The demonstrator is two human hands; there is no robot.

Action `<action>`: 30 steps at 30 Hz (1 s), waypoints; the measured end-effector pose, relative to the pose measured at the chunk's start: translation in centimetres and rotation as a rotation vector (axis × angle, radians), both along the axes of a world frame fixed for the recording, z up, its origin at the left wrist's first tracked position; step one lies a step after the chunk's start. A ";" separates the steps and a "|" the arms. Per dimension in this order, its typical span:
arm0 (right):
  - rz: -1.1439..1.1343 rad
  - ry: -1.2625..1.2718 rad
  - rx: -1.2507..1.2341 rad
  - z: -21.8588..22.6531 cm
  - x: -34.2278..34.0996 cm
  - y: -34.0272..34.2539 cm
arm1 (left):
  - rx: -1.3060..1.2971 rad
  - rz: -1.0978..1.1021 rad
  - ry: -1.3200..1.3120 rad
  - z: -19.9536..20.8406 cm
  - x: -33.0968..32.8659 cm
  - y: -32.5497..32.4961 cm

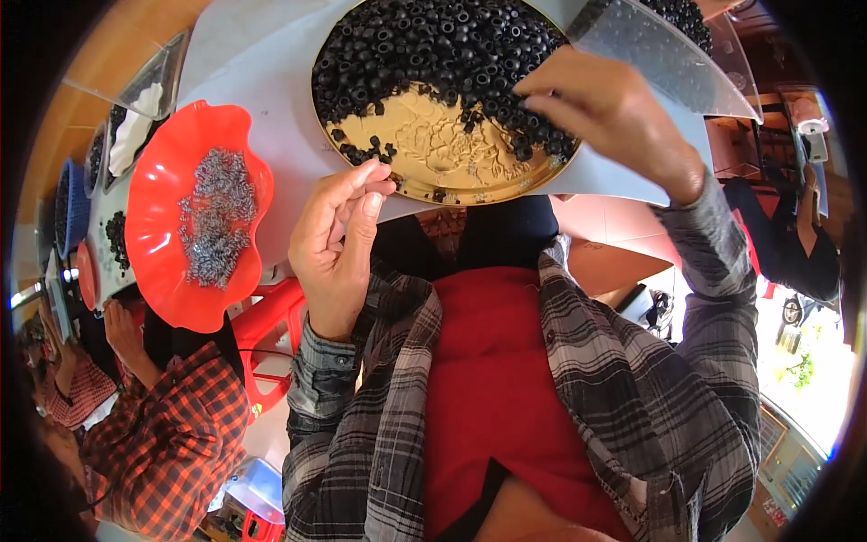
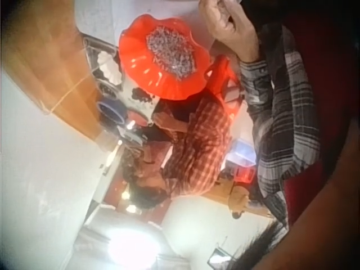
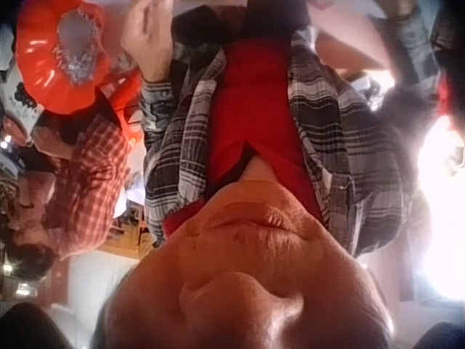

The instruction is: The person assembles components by picking black plastic caps and metal fittings from a tray and inserting the metal fittings into the caps by hand.

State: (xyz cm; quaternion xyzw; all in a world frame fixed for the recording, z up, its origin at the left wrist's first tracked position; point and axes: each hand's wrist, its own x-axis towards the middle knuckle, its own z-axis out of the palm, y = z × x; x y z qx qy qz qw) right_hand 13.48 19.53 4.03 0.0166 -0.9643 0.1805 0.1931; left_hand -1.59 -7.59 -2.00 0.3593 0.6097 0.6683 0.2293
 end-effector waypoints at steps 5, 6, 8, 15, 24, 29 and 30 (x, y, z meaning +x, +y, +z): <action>-0.007 -0.172 0.049 -2.8 -0.3 -1.3 | -0.003 0.015 -0.005 -1.1 0.3 -0.3; -0.006 -0.173 0.045 -3.0 -0.5 -1.3 | -0.031 0.008 -0.010 -1.0 0.4 -0.4; 0.022 -0.102 0.235 -3.3 -1.2 -1.4 | -0.061 0.005 -0.016 -0.9 0.4 -0.6; -0.068 -0.022 0.240 -3.9 -3.2 -2.3 | -0.072 -0.020 0.005 -1.1 0.3 -0.6; -0.056 -0.067 0.371 -4.2 -5.8 -1.9 | -0.068 -0.032 -0.008 -1.5 0.3 -0.7; -0.045 -0.101 0.343 -4.3 -6.5 -2.3 | -0.071 -0.026 -0.006 -1.2 0.5 -0.7; -0.042 -0.100 0.343 -4.4 -6.6 -2.3 | -0.064 -0.031 -0.012 -1.1 0.5 -0.6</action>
